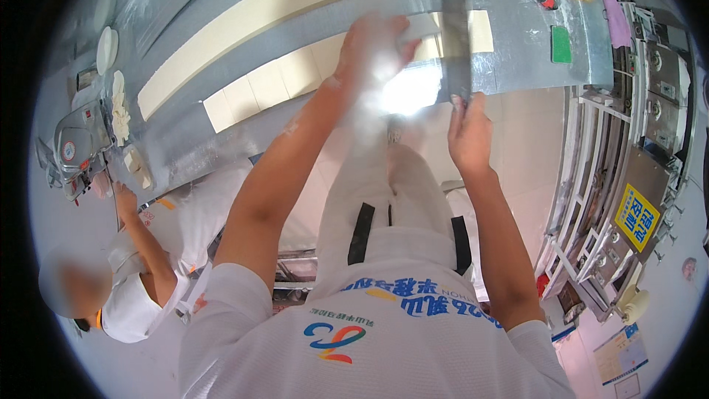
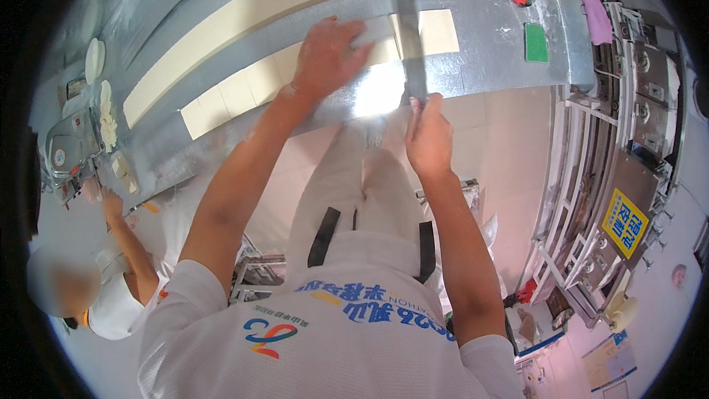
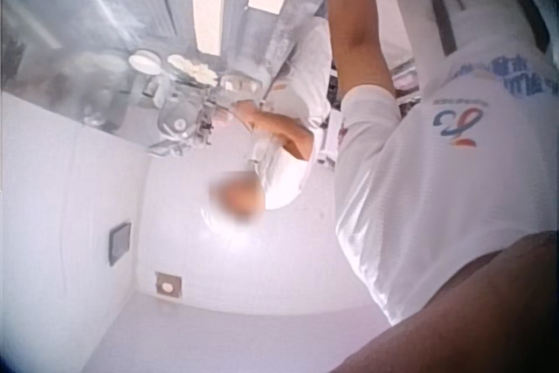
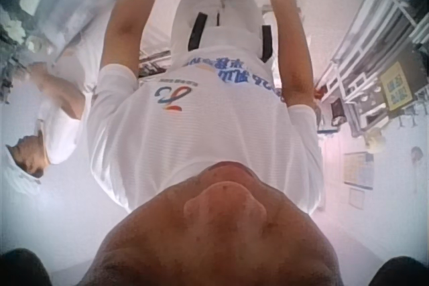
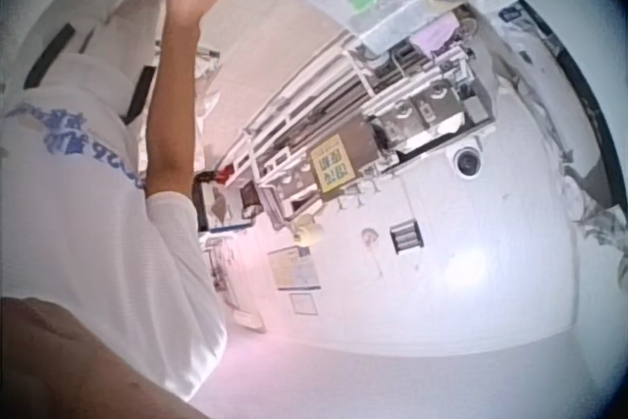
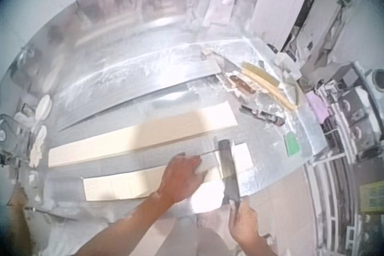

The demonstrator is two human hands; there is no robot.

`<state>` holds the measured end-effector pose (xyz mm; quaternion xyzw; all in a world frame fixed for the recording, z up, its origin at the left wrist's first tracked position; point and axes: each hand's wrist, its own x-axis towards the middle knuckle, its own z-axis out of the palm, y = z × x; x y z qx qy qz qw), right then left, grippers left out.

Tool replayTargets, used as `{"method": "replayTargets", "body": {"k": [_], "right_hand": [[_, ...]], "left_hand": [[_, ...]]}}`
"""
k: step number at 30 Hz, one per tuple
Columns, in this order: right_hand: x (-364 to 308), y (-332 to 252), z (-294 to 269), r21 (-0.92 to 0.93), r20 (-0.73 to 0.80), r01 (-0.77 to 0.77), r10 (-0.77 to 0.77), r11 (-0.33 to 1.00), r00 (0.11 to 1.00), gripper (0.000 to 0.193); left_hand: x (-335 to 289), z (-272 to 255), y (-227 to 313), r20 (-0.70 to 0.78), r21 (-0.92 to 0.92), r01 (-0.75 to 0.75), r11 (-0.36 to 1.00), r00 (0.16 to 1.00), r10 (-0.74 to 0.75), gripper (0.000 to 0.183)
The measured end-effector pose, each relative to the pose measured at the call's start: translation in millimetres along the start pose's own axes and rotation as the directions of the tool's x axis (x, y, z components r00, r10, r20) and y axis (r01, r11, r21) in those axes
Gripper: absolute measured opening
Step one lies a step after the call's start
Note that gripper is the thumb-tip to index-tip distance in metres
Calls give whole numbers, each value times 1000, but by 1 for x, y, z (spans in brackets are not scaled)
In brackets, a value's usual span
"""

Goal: The person cuts rectangular pieces of dough from long strips using a cleaver and then picks up the pieces to place them into a plastic bag.

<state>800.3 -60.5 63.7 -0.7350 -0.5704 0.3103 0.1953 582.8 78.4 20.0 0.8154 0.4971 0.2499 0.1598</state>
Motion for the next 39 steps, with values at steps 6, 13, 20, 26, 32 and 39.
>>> {"method": "replayTargets", "body": {"k": [6,13,20,26,32,39], "right_hand": [[-26,-2,-33,155,-172,-90,116,984,978,18],[-28,30,-48,242,-167,-168,211,956,963,17],[-11,64,-63,233,-109,-103,131,967,985,19],[1,72,-73,174,-62,-71,83,982,995,23],[3,78,-75,174,-30,-57,64,983,998,24],[6,70,-75,133,-27,31,-28,991,999,21]], "left_hand": [[44,-15,3,-178,-327,226,918,939,-295,27],[60,34,52,156,-521,406,750,910,-384,27],[35,57,42,10,-154,90,984,996,-89,83],[25,59,40,-23,-126,12,992,1000,-15,86],[21,64,41,-88,-130,-23,991,996,12,83],[19,65,39,-92,-156,-12,988,996,-3,84]]}}
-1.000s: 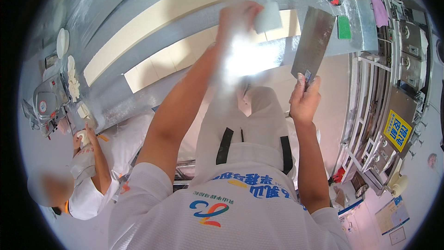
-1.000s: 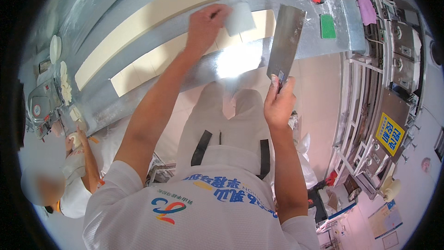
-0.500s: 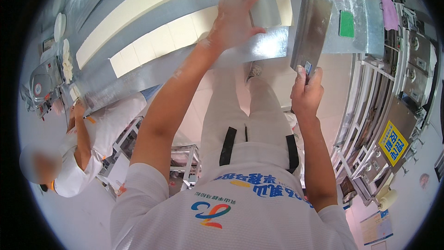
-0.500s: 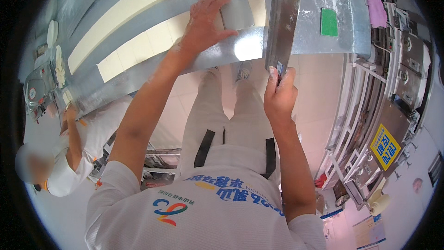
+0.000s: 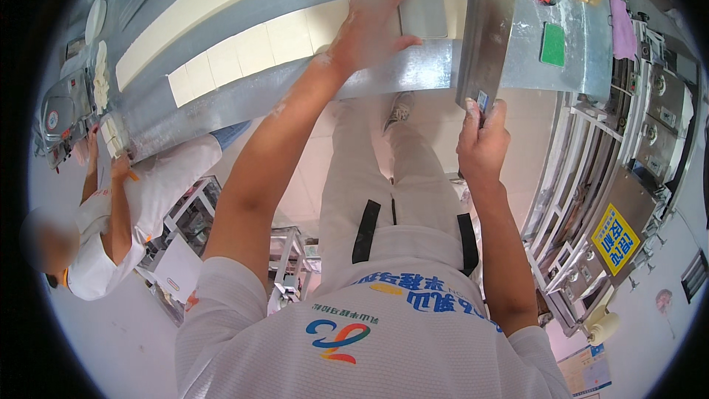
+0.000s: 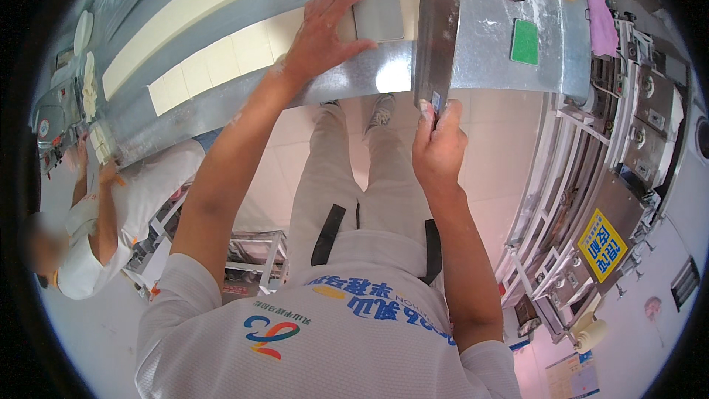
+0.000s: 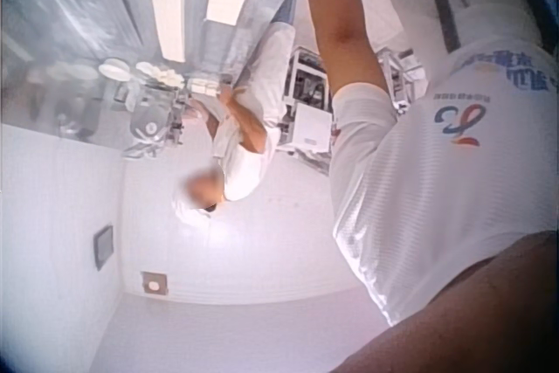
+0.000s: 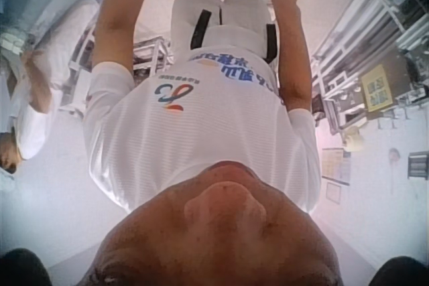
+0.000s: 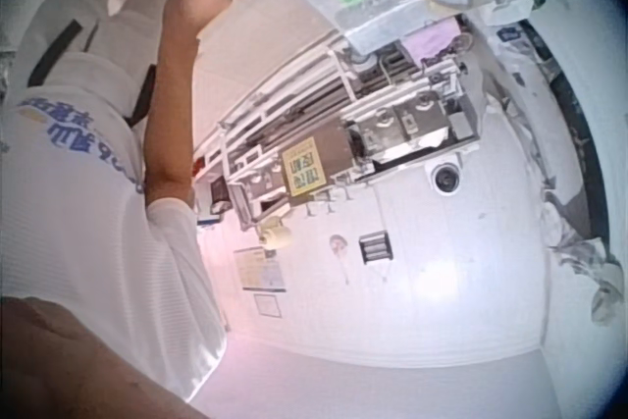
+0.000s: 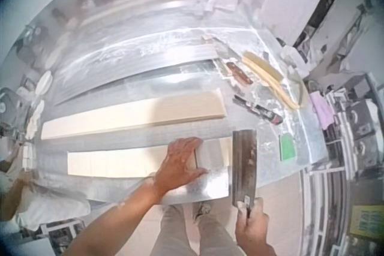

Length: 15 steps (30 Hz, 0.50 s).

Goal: The person cuts rectangular pieces of dough from long strips using a cleaver and then picks up the pieces to place them into a plastic bag.

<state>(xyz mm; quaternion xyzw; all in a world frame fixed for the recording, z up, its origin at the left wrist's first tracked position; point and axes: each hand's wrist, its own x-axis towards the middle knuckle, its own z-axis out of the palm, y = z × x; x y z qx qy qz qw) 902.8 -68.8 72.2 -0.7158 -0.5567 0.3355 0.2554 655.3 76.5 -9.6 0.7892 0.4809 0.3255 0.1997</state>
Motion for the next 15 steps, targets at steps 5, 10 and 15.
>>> {"method": "replayTargets", "body": {"k": [5,10,15], "right_hand": [[3,-7,1,-34,10,35,-35,999,999,20],[9,-15,0,-95,30,74,-72,993,997,19],[20,-30,0,-169,82,40,-26,985,996,20]], "left_hand": [[0,0,0,4,0,11,1000,1000,-11,84],[0,0,0,4,-7,15,1000,1000,-15,82],[0,0,0,0,2,20,1000,1000,-20,83]]}}
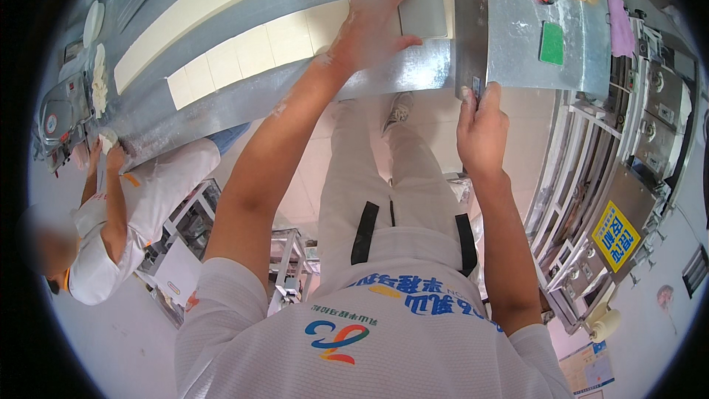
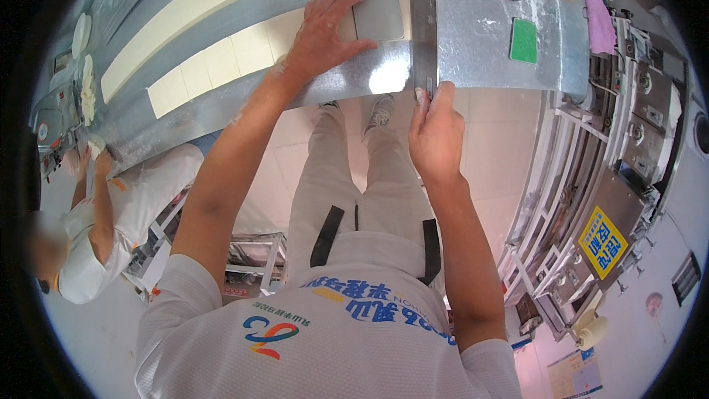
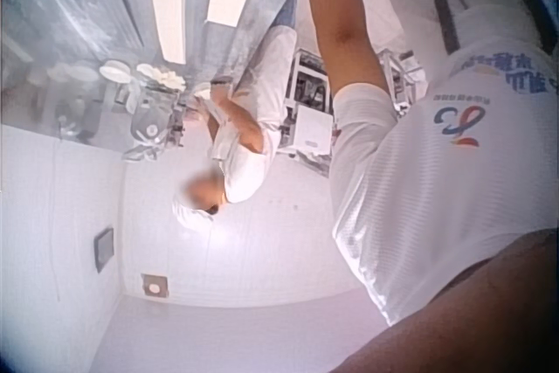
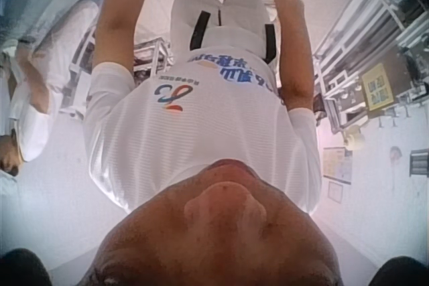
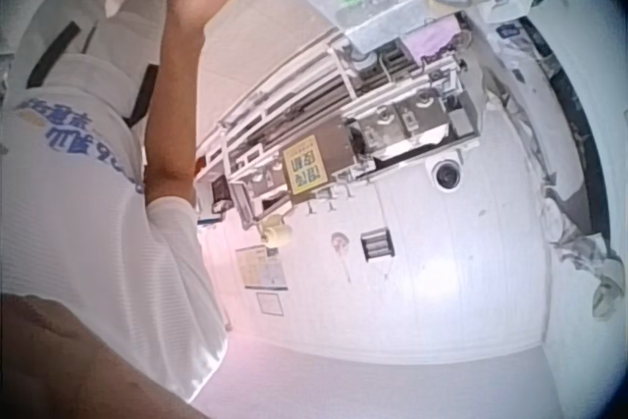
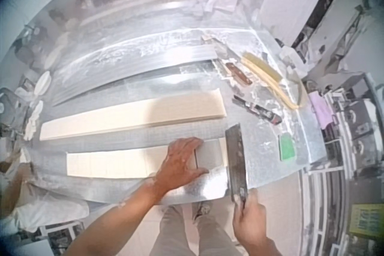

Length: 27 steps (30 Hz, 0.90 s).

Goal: The person cuts rectangular pieces of dough from long strips using a cleaver and then picks up the pieces to place them into a plastic bag.

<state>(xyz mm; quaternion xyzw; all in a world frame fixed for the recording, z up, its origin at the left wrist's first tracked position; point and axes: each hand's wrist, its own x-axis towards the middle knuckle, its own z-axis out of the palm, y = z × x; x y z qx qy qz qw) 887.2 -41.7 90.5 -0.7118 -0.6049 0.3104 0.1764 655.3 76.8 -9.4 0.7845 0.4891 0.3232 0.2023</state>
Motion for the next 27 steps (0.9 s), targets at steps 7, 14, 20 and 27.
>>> {"method": "replayTargets", "body": {"k": [7,14,20,27], "right_hand": [[13,-13,3,-53,49,-59,62,997,997,18],[16,-18,7,-101,65,-57,63,993,996,19],[18,-20,12,-127,113,-78,93,989,989,18],[27,-14,27,-196,186,-98,136,976,973,26]], "left_hand": [[2,-2,-1,3,-28,-23,999,1000,23,75],[2,-3,-1,-9,-31,-29,999,1000,29,71],[1,-2,-1,0,-19,-25,1000,1000,25,71],[7,-11,6,36,30,-5,1000,999,4,71]]}}
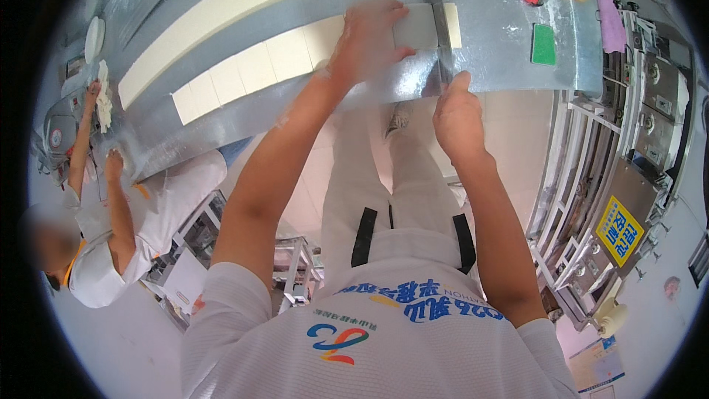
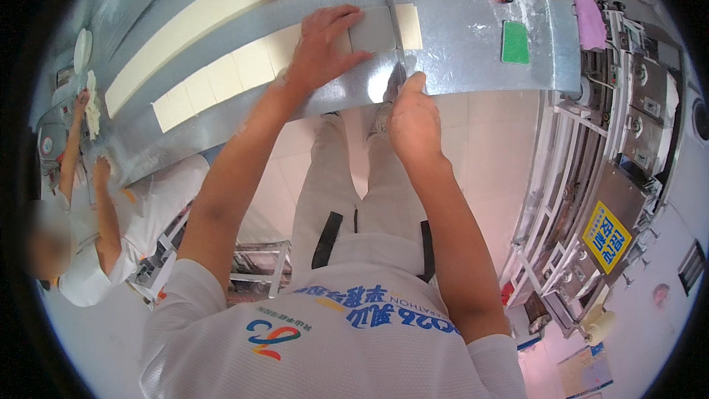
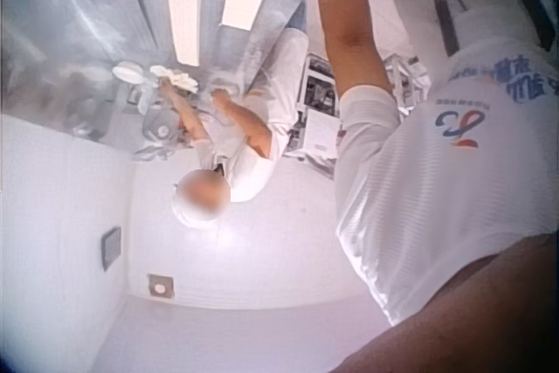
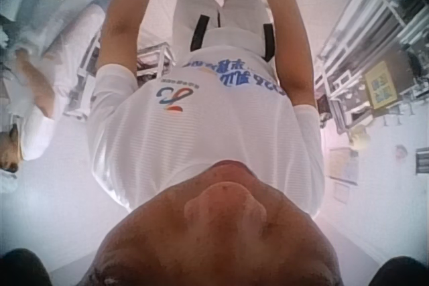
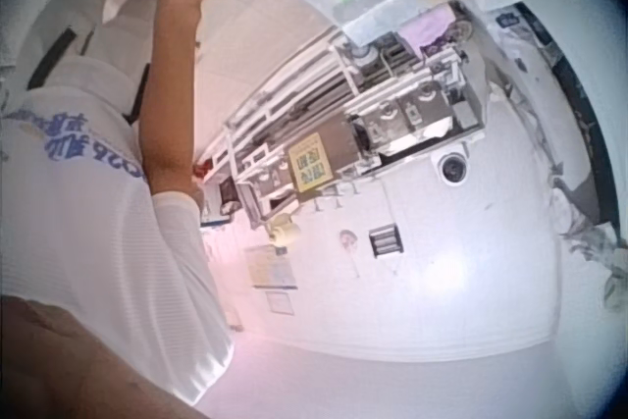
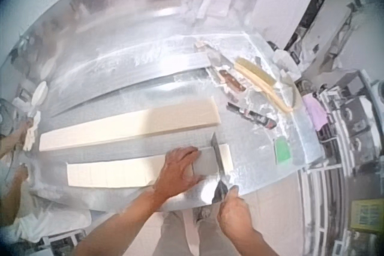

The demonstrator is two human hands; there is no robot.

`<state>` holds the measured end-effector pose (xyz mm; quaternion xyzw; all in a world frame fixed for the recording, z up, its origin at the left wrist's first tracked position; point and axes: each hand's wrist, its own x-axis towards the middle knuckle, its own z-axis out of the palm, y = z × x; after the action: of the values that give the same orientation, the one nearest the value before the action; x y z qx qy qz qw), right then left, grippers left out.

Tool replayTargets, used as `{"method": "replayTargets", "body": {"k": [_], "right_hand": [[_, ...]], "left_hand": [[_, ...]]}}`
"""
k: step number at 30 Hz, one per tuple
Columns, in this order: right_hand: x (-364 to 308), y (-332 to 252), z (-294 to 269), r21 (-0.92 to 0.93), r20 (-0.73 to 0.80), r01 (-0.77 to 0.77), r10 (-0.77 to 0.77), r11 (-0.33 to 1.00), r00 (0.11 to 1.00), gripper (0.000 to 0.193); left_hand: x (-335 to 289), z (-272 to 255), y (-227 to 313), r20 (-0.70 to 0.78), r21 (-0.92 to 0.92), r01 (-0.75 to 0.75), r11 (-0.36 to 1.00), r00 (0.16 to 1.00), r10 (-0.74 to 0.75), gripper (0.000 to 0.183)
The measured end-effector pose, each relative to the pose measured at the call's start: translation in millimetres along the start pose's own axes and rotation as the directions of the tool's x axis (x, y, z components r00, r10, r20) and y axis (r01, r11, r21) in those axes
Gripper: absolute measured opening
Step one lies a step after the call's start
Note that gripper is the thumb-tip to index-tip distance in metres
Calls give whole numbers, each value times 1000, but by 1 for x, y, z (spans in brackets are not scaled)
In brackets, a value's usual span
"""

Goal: The person cuts rectangular pieces of dough from long strips using a cleaver and then picks up the pieces to place them into a plastic bag.

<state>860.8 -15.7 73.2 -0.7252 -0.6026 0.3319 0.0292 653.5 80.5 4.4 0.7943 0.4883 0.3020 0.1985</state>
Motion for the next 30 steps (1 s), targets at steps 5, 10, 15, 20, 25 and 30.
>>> {"method": "replayTargets", "body": {"k": [5,10,15,20,25,30], "right_hand": [[-4,17,6,83,-90,93,-86,992,992,21],[-57,37,-28,302,-256,118,-39,946,966,20],[-95,83,-43,340,-359,42,89,940,929,18],[-124,124,-42,389,-349,-24,171,921,921,19],[-143,143,-50,428,-345,-115,280,896,896,20],[-146,151,-53,476,-364,-75,273,876,890,19]], "left_hand": [[7,-8,7,15,42,-26,999,1000,26,70],[4,-20,27,62,101,104,989,992,-111,70],[24,-17,64,19,221,166,961,985,-174,71],[76,41,48,355,223,93,970,919,-170,70],[142,53,49,700,381,-16,924,658,-278,72],[155,57,51,731,369,-86,926,641,-232,66]]}}
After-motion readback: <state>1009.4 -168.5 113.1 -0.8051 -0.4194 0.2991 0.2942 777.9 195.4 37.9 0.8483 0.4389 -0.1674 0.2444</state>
